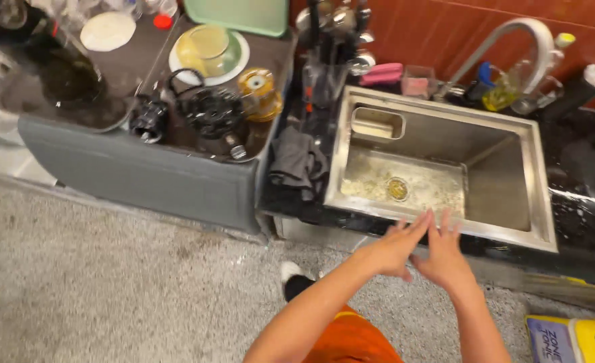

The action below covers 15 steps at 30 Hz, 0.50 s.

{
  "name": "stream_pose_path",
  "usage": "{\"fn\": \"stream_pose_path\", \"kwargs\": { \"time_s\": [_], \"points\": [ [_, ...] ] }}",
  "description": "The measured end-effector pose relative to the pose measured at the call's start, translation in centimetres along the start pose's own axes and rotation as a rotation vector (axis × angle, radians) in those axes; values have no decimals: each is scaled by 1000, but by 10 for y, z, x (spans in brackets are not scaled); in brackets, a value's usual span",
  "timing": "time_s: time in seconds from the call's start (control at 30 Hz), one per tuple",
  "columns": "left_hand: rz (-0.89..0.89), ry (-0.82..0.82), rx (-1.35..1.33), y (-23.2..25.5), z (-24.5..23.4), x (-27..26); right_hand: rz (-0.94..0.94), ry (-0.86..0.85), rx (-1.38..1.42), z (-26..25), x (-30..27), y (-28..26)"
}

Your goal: Washing juicer parts in a sink and then drying and reassembling the machine.

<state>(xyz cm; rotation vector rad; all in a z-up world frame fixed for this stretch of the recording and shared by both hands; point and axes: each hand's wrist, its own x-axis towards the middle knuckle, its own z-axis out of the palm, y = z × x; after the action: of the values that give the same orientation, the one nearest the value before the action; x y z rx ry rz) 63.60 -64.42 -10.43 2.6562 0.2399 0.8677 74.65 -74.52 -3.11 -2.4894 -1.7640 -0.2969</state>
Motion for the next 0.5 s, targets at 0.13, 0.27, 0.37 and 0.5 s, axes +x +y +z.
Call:
{"fn": "stream_pose_path", "kwargs": {
  "time_s": [0.13,0.27,0.37,0.5],
  "points": [
    [25,34,-656,-59,-68,-71,242,-330,596,37,16,-82],
    [-557,-264,-726,-118,-171,-190,-35,-847,532,51,63,-212],
    [-868,-124,-809,-169,-255,-256,-398,-883,701,10,120,-328],
    [-1245,34,-691,-238,-310,-362,-604,-823,888,-34,166,-464]
  ]
}}
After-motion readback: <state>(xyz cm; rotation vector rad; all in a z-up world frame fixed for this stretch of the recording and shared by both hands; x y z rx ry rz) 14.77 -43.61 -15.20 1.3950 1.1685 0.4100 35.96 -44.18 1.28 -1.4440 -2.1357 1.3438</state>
